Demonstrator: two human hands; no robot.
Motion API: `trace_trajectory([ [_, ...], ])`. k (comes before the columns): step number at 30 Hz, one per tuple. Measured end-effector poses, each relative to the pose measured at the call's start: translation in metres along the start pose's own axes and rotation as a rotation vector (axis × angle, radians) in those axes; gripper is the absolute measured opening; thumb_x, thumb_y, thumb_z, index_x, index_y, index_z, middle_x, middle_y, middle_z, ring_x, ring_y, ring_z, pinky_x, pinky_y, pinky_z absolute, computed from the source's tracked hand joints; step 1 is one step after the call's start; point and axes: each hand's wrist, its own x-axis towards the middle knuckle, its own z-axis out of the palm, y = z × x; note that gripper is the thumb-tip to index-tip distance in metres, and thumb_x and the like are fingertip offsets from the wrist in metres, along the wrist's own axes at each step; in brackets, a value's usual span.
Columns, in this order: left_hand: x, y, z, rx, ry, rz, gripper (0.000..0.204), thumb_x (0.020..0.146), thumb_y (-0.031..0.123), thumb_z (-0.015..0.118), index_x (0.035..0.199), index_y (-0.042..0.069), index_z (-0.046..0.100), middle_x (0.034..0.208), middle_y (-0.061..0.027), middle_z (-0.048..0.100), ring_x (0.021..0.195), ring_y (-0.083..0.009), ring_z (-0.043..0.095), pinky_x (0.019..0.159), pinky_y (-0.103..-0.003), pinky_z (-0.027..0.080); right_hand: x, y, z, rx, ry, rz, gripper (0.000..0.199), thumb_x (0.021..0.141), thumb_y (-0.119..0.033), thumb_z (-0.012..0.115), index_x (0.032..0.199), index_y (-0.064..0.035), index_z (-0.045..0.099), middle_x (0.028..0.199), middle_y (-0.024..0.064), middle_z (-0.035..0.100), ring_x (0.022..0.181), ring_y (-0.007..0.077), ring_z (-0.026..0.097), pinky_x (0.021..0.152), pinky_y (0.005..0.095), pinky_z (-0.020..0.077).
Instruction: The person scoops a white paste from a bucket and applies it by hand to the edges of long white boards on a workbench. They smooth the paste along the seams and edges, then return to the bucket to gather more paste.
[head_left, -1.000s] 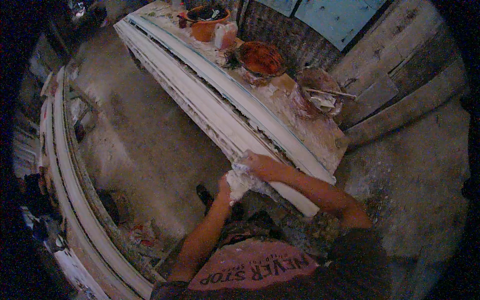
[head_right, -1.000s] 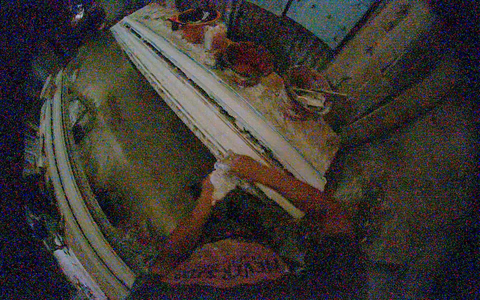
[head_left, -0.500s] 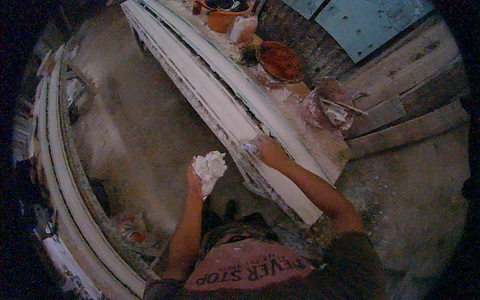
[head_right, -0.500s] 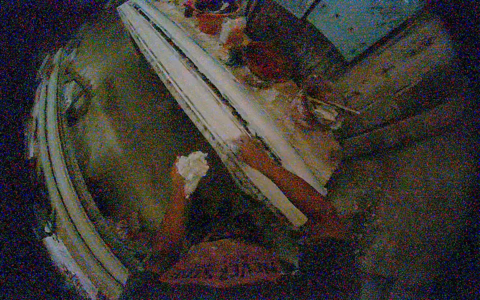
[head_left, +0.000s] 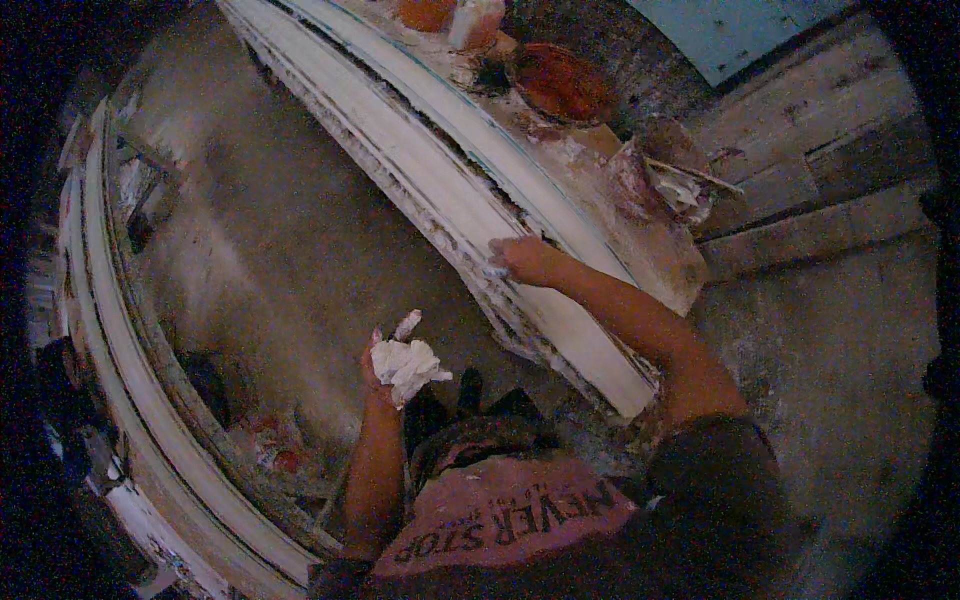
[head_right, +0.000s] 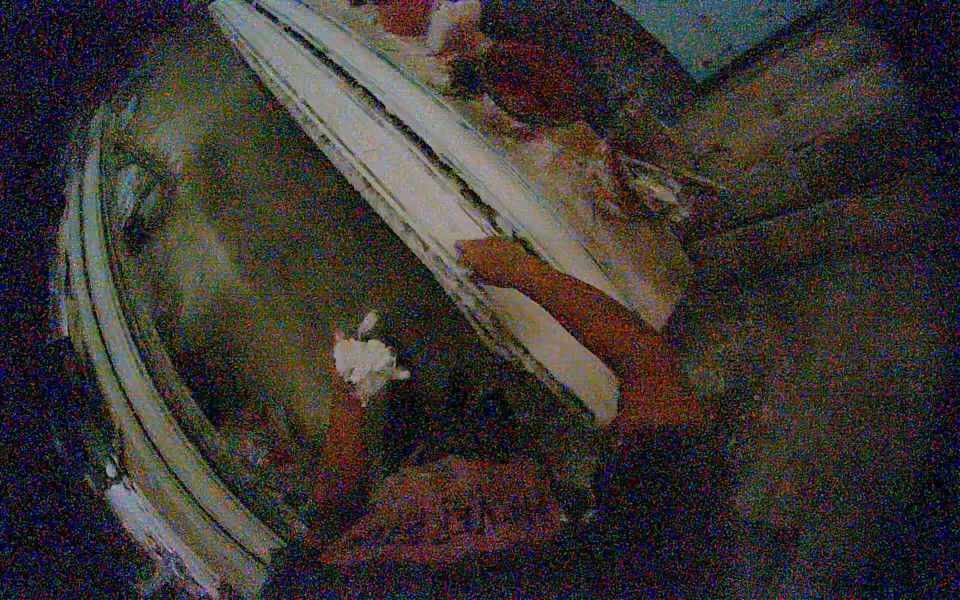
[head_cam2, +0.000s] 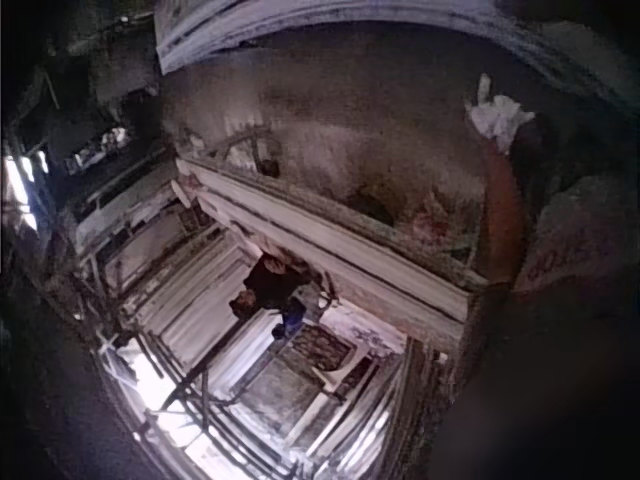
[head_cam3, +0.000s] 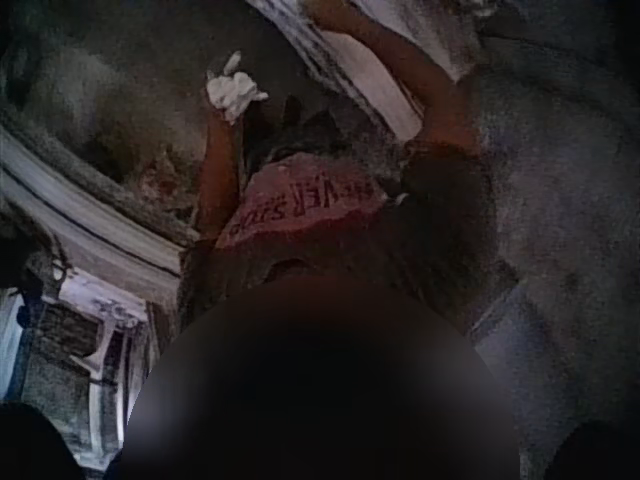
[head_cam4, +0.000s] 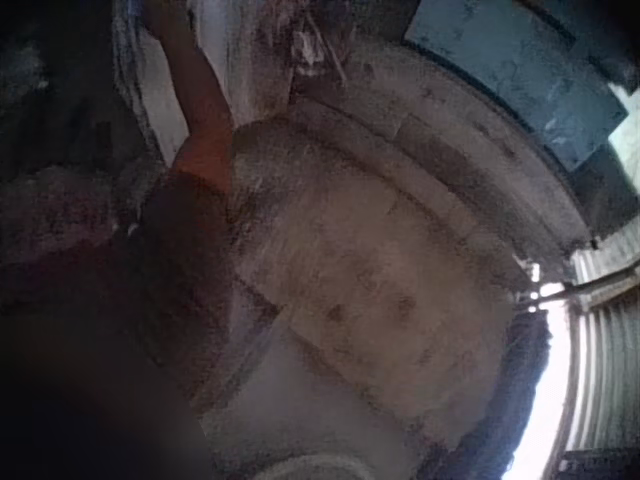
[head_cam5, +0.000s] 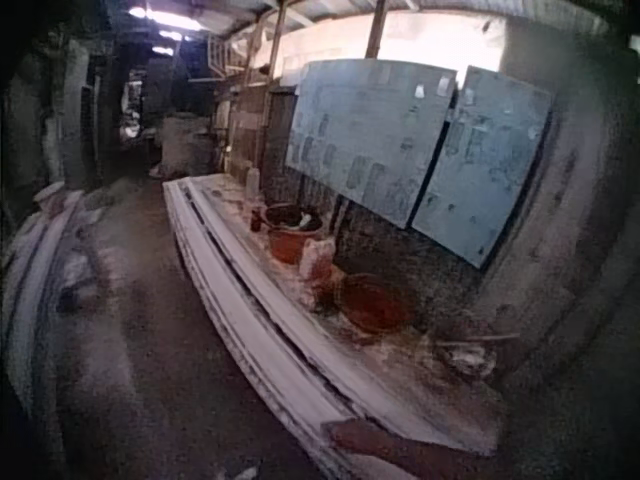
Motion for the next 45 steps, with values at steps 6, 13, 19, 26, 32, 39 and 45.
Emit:
trace_trajectory([
  [6,0.003,-0.024,0.006,0.070,0.102,-0.036,0.075,0.095,0.056,0.051,0.138,-0.005,0.052,0.095,-0.0171,0.065,0.087,-0.0345,0.062,0.080,-0.051,0.051,-0.117,-0.020,0.020,0.118,-0.114,0.006,0.017,0.088,-0.015,0.059,0.097,-0.0008,0.061,0.097,0.0210,0.059,0.089,0.0414,0.066,0.077,0.0504,0.0549],
  [13,0.017,-0.078,-0.017,0.312,0.413,-0.015,0.071,0.094,0.054,0.051,0.134,-0.005,0.054,0.110,-0.0215,0.067,0.105,-0.0398,0.064,0.092,-0.057,0.051,-0.239,-0.033,0.050,0.159,-0.198,-0.010,0.028,0.095,-0.024,0.057,0.109,0.0009,0.058,0.101,0.0237,0.065,0.092,0.0427,0.066,0.082,0.0541,0.0536],
  [19,0.039,-0.132,-0.067,1.238,0.168,0.111,0.033,0.094,0.030,0.061,0.114,0.004,0.067,0.110,-0.0146,0.070,0.098,-0.0310,0.068,0.088,-0.049,0.057,-0.314,-0.022,0.082,0.123,-0.324,0.078,0.032,0.090,-0.027,0.063,0.112,-0.0038,0.064,0.116,0.0222,0.063,0.097,0.0416,0.066,0.086,0.0496,0.0546],
  [26,0.053,-0.158,-0.096,1.607,0.028,-0.303,0.061,0.097,0.045,0.040,0.128,-0.003,0.059,0.126,-0.0224,0.065,0.121,-0.0449,0.059,0.107,-0.060,0.043,-0.365,-0.022,0.051,0.147,-0.689,0.136,0.030,0.090,-0.022,0.065,0.115,-0.0069,0.064,0.120,0.0197,0.061,0.107,0.0382,0.063,0.087,0.0477,0.0540],
  [32,0.076,-0.190,-0.118,1.520,0.055,-0.138,0.055,0.098,0.042,0.042,0.125,-0.002,0.061,0.122,-0.0228,0.066,0.117,-0.0433,0.061,0.105,-0.059,0.045,-0.310,-0.081,0.008,0.416,0.136,0.268,0.047,0.089,-0.014,0.063,0.134,-0.0064,0.055,0.128,0.0203,0.054,0.107,0.0372,0.061,0.089,0.0485,0.0533],
  [39,0.089,-0.185,-0.041,2.687,0.070,-0.191,0.046,0.099,0.035,0.042,0.122,0.001,0.062,0.119,-0.0192,0.067,0.105,-0.0384,0.067,0.095,-0.049,0.056,-0.281,-0.135,0.036,-0.287,0.382,0.160,0.061,0.084,-0.017,0.068,0.141,-0.0058,0.050,0.133,0.0183,0.053,0.112,0.0365,0.059,0.096,0.0475,0.0509],
  [45,0.100,-0.162,-0.019,0.751,0.289,0.108,0.066,0.100,0.052,0.042,0.136,-0.002,0.054,0.132,-0.0199,0.062,0.119,-0.0395,0.061,0.105,-0.052,0.048,-0.308,-0.075,0.025,0.084,0.044,0.291,0.046,0.082,-0.014,0.067,0.127,-0.0109,0.060,0.124,0.0158,0.059,0.110,0.0378,0.060,0.091,0.0478,0.0522],
])
